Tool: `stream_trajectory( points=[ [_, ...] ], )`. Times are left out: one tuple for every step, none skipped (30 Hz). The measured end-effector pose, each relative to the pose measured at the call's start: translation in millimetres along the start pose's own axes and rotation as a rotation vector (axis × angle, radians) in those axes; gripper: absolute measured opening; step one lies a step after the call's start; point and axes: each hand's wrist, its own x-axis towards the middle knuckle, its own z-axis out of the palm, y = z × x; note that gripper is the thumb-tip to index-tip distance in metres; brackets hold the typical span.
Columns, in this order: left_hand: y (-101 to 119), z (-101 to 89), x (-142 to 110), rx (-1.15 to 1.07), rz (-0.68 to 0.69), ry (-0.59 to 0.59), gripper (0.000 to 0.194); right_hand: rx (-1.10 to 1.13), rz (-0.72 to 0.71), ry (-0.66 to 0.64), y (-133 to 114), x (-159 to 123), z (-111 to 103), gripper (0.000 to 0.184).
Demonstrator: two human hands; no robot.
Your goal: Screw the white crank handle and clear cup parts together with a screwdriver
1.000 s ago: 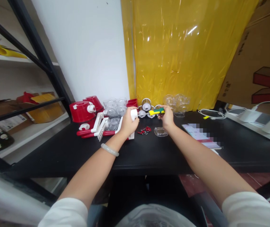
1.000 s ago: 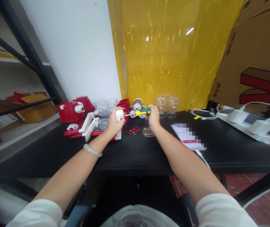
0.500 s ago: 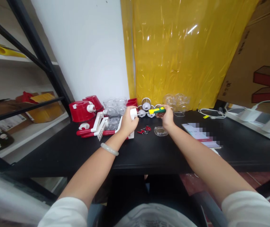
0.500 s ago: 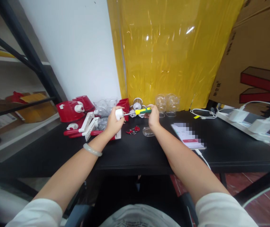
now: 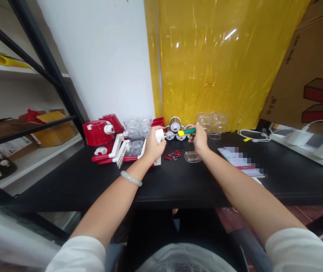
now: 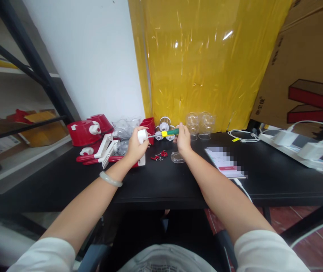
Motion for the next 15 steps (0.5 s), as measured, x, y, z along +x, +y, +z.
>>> stream_trajectory(
  points=[
    [0.1, 0.0, -0.2, -0.001, -0.001, 0.001, 0.052, 0.011, 0.011, 0.005, -0.3, -0.1, -0.2, 0.036],
    [0.3, 0.0, -0.3, -0.002, -0.004, 0.003, 0.052, 0.024, 0.018, 0.008, -0.6, 0.0, -0.4, 0.032],
    [0.4, 0.0, -0.5, -0.002, -0.007, 0.004, 0.051, 0.035, 0.017, 0.009, -0.8, 0.2, -0.7, 0.029],
    [0.5, 0.1, -0.6, 0.000, -0.010, 0.003, 0.051, 0.039, 0.009, 0.008, -0.8, 0.5, -1.0, 0.026],
    [0.4, 0.1, -0.7, 0.002, -0.010, 0.001, 0.051, 0.038, -0.002, 0.007, -0.7, 1.0, -1.4, 0.025],
    [0.2, 0.2, -0.8, 0.004, -0.009, -0.001, 0.051, 0.032, -0.013, 0.005, -0.3, 1.5, -1.7, 0.023],
    [-0.2, 0.2, -0.7, 0.005, -0.007, -0.003, 0.051, 0.024, -0.023, 0.005, 0.3, 2.1, -2.0, 0.022],
    [-0.6, 0.2, -0.6, 0.002, -0.003, -0.003, 0.051, 0.015, -0.029, 0.003, 1.0, 2.5, -2.2, 0.021],
    [-1.1, 0.2, -0.4, -0.003, 0.002, -0.001, 0.051, 0.006, -0.031, 0.000, 1.8, 3.0, -2.3, 0.021],
    [-1.4, 0.2, -0.2, -0.009, 0.005, 0.003, 0.052, -0.001, -0.030, -0.005, 2.6, 3.3, -2.2, 0.023],
    [-1.6, 0.1, 0.0, -0.013, 0.008, 0.006, 0.052, -0.006, -0.030, -0.010, 3.4, 3.4, -2.1, 0.026],
    [-1.6, 0.1, 0.1, -0.017, 0.009, 0.009, 0.052, -0.009, -0.030, -0.016, 3.9, 3.5, -1.9, 0.030],
    [-1.4, 0.0, 0.2, -0.019, 0.009, 0.012, 0.052, -0.013, -0.032, -0.018, 4.2, 3.5, -1.6, 0.034],
    [-0.9, 0.0, 0.2, -0.019, 0.007, 0.013, 0.052, -0.019, -0.035, -0.018, 4.3, 3.3, -1.3, 0.038],
    [-0.2, -0.1, 0.0, -0.017, 0.002, 0.011, 0.052, -0.025, -0.038, -0.015, 4.3, 3.0, -1.1, 0.040]
  ],
)
